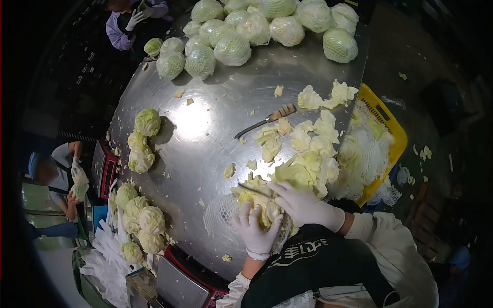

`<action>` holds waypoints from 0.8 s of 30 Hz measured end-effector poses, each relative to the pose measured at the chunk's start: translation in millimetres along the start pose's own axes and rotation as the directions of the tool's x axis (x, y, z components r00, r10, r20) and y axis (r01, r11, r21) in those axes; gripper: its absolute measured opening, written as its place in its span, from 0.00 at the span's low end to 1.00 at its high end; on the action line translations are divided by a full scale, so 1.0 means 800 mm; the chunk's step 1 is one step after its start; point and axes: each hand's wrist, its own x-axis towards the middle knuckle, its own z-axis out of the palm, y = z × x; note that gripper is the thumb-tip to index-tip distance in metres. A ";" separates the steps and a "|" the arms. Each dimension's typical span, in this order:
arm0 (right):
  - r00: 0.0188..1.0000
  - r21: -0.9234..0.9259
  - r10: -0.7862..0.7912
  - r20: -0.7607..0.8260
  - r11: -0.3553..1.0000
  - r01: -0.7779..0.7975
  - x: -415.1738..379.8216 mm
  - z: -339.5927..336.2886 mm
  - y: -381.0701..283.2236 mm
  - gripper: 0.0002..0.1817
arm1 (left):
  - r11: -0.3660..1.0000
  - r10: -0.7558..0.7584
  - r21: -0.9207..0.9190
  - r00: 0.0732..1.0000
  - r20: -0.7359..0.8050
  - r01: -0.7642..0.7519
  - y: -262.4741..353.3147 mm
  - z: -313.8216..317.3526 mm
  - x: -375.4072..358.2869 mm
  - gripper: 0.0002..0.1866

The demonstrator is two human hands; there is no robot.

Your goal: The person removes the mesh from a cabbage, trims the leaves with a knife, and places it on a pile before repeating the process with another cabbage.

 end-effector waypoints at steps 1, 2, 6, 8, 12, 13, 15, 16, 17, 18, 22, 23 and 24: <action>1.000 0.044 0.021 -0.023 0.999 -0.020 0.012 0.004 0.009 0.30 | 1.000 0.000 0.000 1.000 0.001 0.000 0.005 0.001 -0.003 0.34; 0.998 0.089 0.042 -0.045 0.995 -0.038 0.023 0.007 0.020 0.29 | 0.999 0.029 0.028 1.000 0.000 -0.029 0.011 0.002 -0.008 0.34; 0.946 0.605 0.315 0.076 0.739 -0.294 0.039 -0.014 0.032 0.25 | 0.996 0.074 -0.049 0.997 -0.036 -0.076 -0.011 -0.004 -0.050 0.39; 0.892 0.589 0.436 0.119 0.692 -0.417 0.039 -0.024 0.047 0.25 | 0.983 0.097 -0.151 0.993 -0.073 -0.107 -0.037 -0.012 -0.083 0.45; 0.889 0.567 0.403 -0.216 0.793 -0.221 0.007 -0.027 0.097 0.28 | 0.840 -0.275 -0.492 0.961 -0.021 0.229 -0.069 -0.021 -0.152 0.42; 0.891 0.566 0.401 -0.211 0.793 -0.223 -0.001 -0.032 0.092 0.28 | 0.840 -0.280 -0.490 0.960 -0.022 0.234 -0.069 -0.025 -0.154 0.42; 0.871 -0.067 0.248 -0.424 0.951 -0.303 -0.024 -0.050 0.065 0.36 | 0.444 -0.527 -0.786 0.835 0.160 0.431 -0.067 -0.033 -0.163 0.37; 0.875 -0.068 0.245 -0.417 0.952 -0.299 -0.027 -0.050 0.054 0.36 | 0.148 -0.602 -0.885 0.750 0.273 0.441 -0.054 -0.043 -0.156 0.34; 0.877 -0.133 0.138 -0.459 0.966 -0.222 -0.028 -0.047 0.042 0.39 | 0.149 -0.606 -0.886 0.748 0.269 0.440 -0.050 -0.038 -0.150 0.34; 0.868 -0.202 0.027 -0.496 0.969 -0.145 -0.030 -0.046 0.029 0.42 | 0.246 -0.631 -0.843 0.740 0.235 0.478 -0.045 -0.030 -0.142 0.34; 0.994 -0.097 0.098 0.042 0.991 -0.093 -0.057 -0.062 -0.025 0.38 | 0.555 -0.588 -0.670 0.803 0.104 0.493 -0.038 -0.003 -0.106 0.34; 0.994 -0.101 0.099 0.036 0.990 -0.095 -0.062 -0.061 -0.021 0.38 | 0.649 -0.545 -0.597 0.836 0.069 0.472 -0.038 0.002 -0.096 0.33; 0.989 -0.045 0.041 0.144 0.998 -0.035 -0.072 -0.057 -0.014 0.37 | 0.781 -0.420 -0.501 0.907 0.019 0.373 -0.040 -0.002 -0.087 0.33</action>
